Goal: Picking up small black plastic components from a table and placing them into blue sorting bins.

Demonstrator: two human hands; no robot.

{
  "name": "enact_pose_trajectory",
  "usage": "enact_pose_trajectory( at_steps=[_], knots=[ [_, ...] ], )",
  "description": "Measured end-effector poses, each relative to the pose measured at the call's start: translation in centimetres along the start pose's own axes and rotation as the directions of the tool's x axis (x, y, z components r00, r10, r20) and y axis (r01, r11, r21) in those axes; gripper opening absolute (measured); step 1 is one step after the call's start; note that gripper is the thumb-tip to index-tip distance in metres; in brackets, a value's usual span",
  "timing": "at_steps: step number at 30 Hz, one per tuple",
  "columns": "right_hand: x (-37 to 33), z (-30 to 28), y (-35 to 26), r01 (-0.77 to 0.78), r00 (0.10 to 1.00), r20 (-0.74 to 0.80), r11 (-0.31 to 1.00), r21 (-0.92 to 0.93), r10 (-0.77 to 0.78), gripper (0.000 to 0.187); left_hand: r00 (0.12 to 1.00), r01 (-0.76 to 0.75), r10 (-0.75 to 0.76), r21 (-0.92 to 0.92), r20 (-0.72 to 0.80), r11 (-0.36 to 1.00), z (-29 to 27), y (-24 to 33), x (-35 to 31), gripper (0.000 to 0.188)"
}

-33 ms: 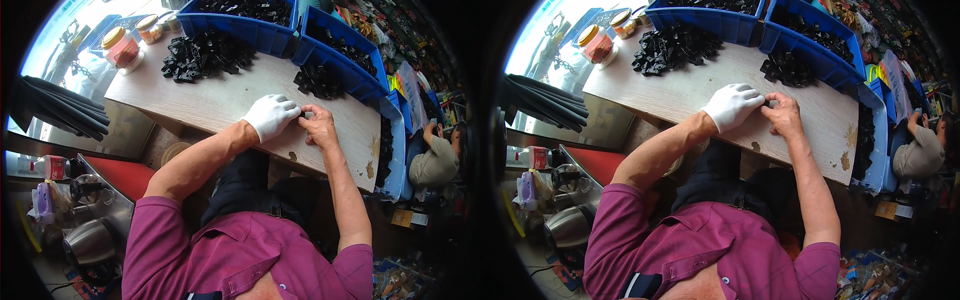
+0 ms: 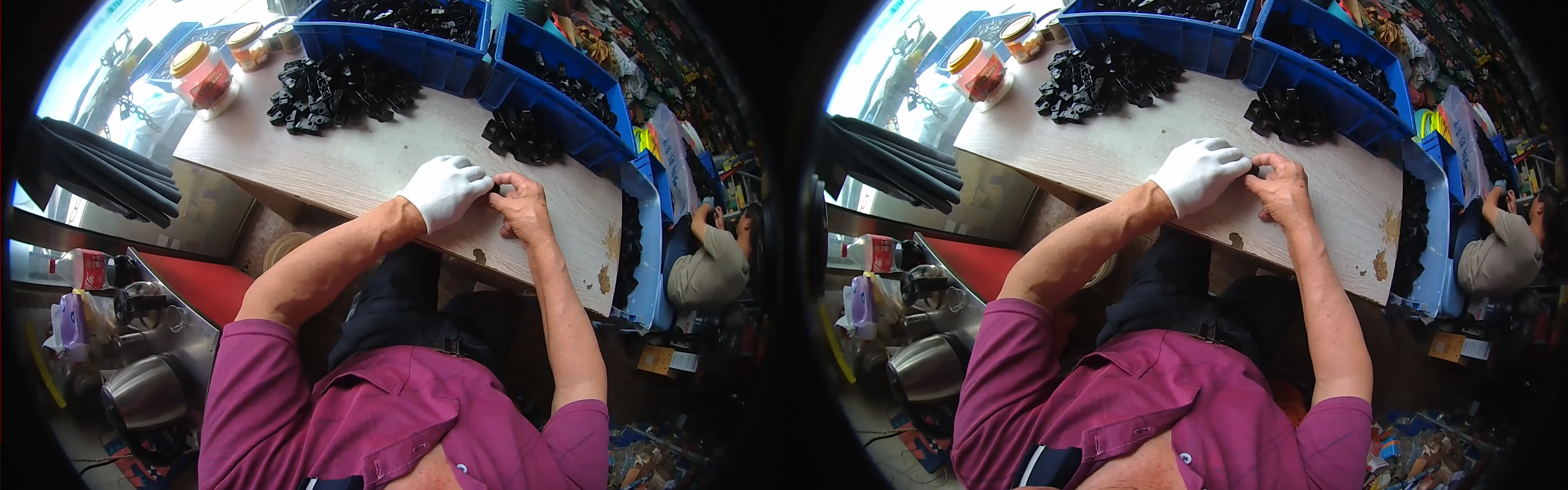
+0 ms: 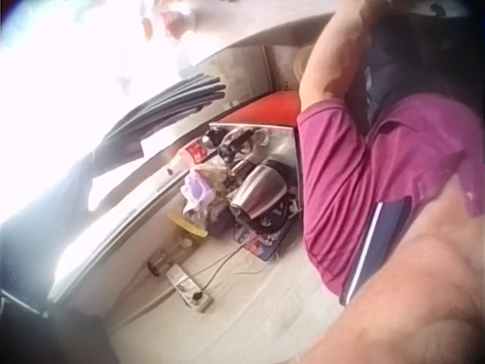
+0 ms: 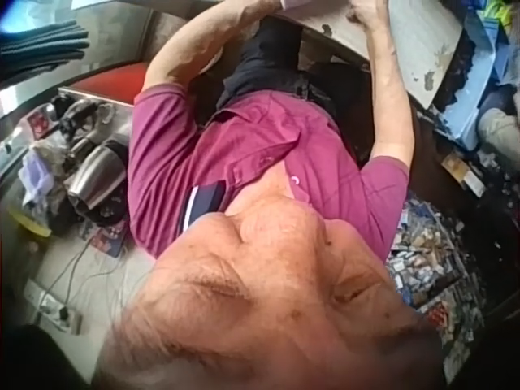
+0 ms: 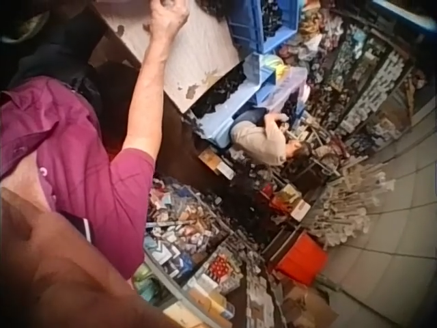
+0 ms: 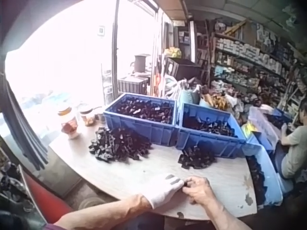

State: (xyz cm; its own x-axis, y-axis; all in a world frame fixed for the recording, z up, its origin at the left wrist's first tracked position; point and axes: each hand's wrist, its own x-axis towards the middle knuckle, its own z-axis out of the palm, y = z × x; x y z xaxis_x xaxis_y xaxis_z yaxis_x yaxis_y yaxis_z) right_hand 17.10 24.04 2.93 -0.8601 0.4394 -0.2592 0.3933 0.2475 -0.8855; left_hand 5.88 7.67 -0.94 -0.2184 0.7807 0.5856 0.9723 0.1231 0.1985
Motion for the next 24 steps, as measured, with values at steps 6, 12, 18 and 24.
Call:
enact_pose_trajectory(
  at_steps=[6, 12, 18, 24],
  knots=[
    [-0.1, 0.2, 0.2, -0.002, 1.000, -0.021, 1.000, -0.015, 0.002, 0.028, 1.000, 0.013, -0.014, -0.028, -0.015, 1.000, -0.8, 0.2, -0.3, 0.028],
    [-0.4, -0.3, 1.3, 0.068, 0.995, -0.071, 0.997, 0.049, -0.064, 0.033, 0.826, 0.350, -0.189, 0.221, -0.530, 0.910, -8.3, -4.7, -4.8, 0.033],
    [-0.3, 0.2, 0.7, 0.054, 0.992, -0.113, 0.997, 0.052, -0.048, 0.034, 0.861, 0.508, -0.397, 0.501, -0.318, 0.701, -10.5, -12.2, -11.0, 0.030],
    [-0.6, -0.5, 1.1, 0.028, 0.996, -0.086, 0.988, 0.151, -0.015, 0.041, 0.912, 0.402, -0.320, 0.406, -0.256, 0.821, -8.6, -9.4, -9.7, 0.025]
  ],
)
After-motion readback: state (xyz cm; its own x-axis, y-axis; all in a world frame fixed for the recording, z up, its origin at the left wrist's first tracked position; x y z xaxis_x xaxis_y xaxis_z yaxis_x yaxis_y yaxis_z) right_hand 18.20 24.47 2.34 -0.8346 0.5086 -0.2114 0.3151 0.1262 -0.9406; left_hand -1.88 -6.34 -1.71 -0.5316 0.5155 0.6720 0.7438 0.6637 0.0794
